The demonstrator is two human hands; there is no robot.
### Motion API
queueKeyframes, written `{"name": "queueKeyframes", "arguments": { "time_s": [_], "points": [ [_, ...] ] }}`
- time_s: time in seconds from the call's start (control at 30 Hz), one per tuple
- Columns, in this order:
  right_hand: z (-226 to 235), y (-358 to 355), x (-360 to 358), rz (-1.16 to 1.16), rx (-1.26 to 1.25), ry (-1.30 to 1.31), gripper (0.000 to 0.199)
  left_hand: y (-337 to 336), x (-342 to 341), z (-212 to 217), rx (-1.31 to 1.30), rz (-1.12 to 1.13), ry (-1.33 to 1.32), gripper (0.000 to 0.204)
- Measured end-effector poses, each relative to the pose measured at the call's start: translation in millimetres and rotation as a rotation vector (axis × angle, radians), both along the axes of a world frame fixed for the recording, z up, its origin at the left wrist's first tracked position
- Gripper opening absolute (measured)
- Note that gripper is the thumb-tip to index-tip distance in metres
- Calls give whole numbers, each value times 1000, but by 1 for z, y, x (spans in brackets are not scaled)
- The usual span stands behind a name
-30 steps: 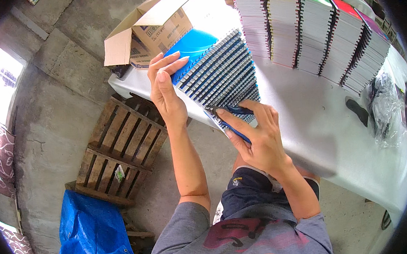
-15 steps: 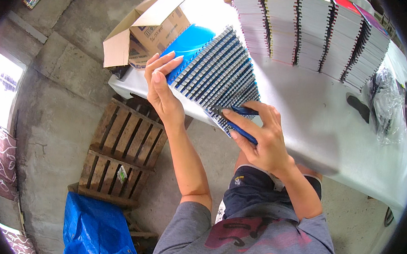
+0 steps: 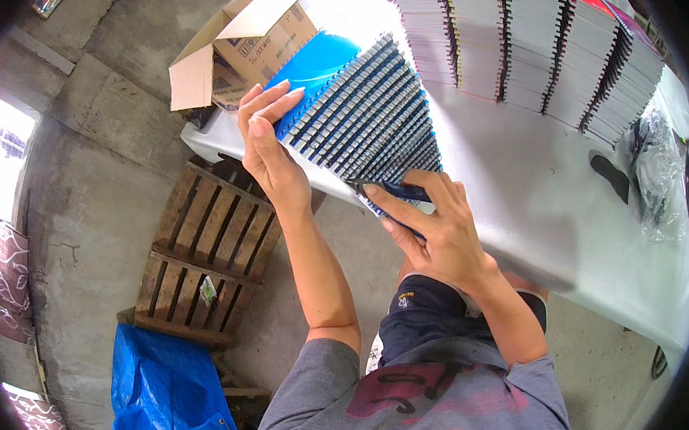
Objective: The person assembles spiral-bound notebooks by inserting a metal coil into the punched holes of a blue notebook cover. They use pliers to secure the coil and then place the finished notebook onto a stack. The person repeats this process for multiple notebooks.
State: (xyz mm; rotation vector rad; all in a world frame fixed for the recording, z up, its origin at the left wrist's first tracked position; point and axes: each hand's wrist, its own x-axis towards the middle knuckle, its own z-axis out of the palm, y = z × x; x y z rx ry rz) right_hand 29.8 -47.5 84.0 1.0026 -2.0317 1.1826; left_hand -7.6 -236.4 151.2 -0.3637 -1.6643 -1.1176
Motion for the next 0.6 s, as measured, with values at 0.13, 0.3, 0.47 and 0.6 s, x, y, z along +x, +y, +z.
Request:
{"name": "queueKeyframes", "arguments": {
  "time_s": [0.13, 0.3, 0.47, 0.6],
  "points": [
    [-1, -4, 3, 217, -220, -263, 34, -1, -2, 0, 5, -15, 4, 55],
    [0, -1, 8, 671, -588, -1115, 32, 0, -1, 0, 2, -2, 13, 55],
    [-8, -4, 7, 270, -318, -392, 36, -1, -1, 0, -1, 10, 1, 54],
    [-12, 5, 5, -51, -42, -87, 38, -2, -1, 1, 2, -2, 1, 54]
  ]
}}
